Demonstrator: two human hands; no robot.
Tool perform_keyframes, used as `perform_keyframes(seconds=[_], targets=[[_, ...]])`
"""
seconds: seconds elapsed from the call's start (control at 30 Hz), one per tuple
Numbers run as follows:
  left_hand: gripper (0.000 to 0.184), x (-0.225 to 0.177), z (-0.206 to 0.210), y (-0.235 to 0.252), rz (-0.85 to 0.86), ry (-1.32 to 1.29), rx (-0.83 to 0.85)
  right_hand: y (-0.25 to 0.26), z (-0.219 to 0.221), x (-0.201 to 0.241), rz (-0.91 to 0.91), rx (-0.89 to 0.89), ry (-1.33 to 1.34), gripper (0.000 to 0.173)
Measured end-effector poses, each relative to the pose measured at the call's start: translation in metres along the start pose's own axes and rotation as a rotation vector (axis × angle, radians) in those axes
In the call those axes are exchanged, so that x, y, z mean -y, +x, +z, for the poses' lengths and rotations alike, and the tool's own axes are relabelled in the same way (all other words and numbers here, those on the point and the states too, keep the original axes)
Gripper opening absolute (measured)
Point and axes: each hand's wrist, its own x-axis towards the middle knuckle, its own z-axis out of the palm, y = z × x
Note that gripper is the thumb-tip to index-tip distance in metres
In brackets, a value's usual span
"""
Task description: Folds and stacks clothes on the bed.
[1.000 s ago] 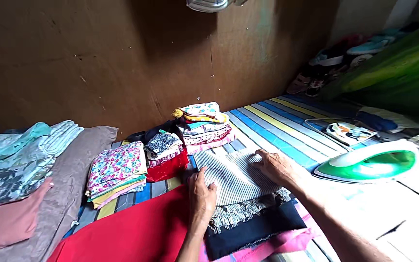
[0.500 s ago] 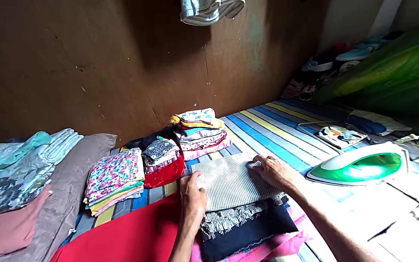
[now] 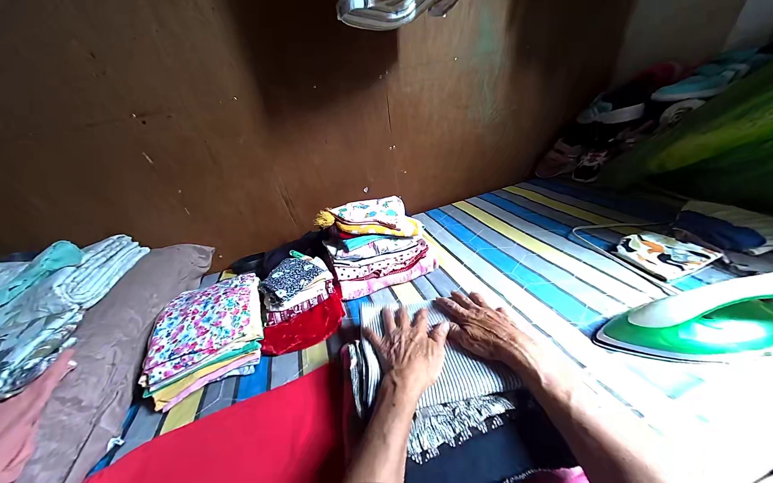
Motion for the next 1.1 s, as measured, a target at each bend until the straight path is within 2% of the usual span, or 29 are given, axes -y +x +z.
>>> perform_keyframes(seconds=[0.07, 0.27, 0.5, 0.6, 0.7, 0.77, 0.87, 0.93, 1.0, 1.1], targets=[[0.059, 0.001, 0.005, 0.009, -0.076, 0.033, 0.097, 0.014, 0.000, -0.001, 0.016, 0.053, -0.019, 0.053], [0.062, 0.010, -0.012, 0.003, -0.128, -0.030, 0.182, 0.016, -0.001, -0.004, -0.012, 0.057, 0.015, 0.053], [0.063, 0.017, 0.003, -0.010, -0.181, -0.153, 0.015, 0.023, 0.008, -0.018, -0.133, -0.044, 0.013, 0.056], [0.063, 0.021, 0.002, -0.007, -0.158, -0.174, 0.018, 0.030, 0.010, -0.023, -0.166, -0.072, 0.011, 0.054], [0.058, 0.036, -0.012, -0.015, -0.030, -0.257, 0.107, 0.025, 0.008, -0.018, -0.127, -0.058, 0.013, 0.053], [0.045, 0.054, -0.020, -0.028, 0.057, -0.435, 0.023, 0.023, 0.006, -0.016, -0.107, -0.060, 0.004, 0.052], [0.033, 0.076, -0.017, -0.060, 0.084, -0.640, -0.273, 0.023, 0.005, -0.013, -0.076, -0.045, -0.003, 0.053], [0.040, 0.084, -0.008, -0.080, 0.126, -0.572, -0.335, 0.023, 0.005, -0.012, -0.075, -0.038, -0.010, 0.054], [0.046, 0.088, 0.000, -0.093, 0.195, -0.436, -0.269, 0.020, 0.002, -0.009, -0.073, -0.022, -0.009, 0.055], [0.030, 0.084, 0.009, -0.095, 0.290, -0.230, -0.349, 0.016, -0.002, -0.005, -0.070, -0.004, 0.019, 0.056]])
